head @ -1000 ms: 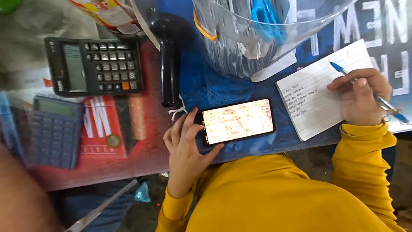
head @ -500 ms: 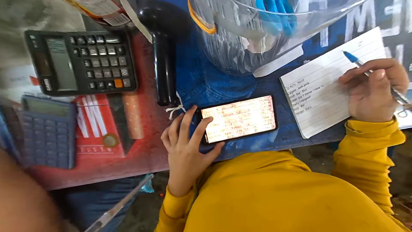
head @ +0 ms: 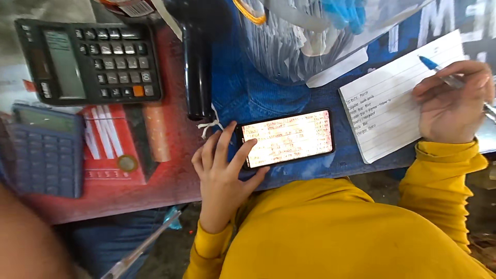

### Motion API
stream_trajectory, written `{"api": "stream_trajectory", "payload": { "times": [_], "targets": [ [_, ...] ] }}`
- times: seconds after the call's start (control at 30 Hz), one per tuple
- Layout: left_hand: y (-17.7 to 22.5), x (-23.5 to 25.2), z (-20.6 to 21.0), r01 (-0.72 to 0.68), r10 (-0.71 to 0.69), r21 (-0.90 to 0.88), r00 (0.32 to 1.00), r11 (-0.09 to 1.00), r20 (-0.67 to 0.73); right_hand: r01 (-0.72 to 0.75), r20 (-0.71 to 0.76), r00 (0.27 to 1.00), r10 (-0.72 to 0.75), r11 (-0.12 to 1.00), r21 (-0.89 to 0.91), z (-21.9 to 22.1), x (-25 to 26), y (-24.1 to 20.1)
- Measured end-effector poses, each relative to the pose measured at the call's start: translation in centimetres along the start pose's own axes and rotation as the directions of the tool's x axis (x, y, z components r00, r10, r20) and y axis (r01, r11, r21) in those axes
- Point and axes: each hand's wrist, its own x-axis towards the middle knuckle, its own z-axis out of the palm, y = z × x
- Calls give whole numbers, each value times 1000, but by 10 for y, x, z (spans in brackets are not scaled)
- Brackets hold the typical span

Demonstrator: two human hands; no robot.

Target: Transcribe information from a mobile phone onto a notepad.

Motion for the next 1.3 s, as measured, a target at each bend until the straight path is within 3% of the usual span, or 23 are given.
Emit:
{"api": "stream_trajectory", "payload": {
  "times": [0.43,0.63,1.1,1.23,1.3],
  "targets": [
    [-1,-1,1,10,-11,-22,999,1000,-35,-123,-38,991,126,989,81,-12,-8,3],
    [0,-1,1,5,-5,-16,1000,1000,-12,-137,-28,990,138,990,35,-16,-9,6],
    [0,-1,1,9,-10,-38,1000,999,-30,-158,-81,982,169,980,123,-15,-8,5],
    [1,-2,0,12,-13,-30,999,999,-30,-114,-33,993,116,992,51,-3,0,-5],
    [10,2,-5,-49,49,-39,999,998,1,-62,-10,998,63,997,52,2,2,-4]
  ]
}}
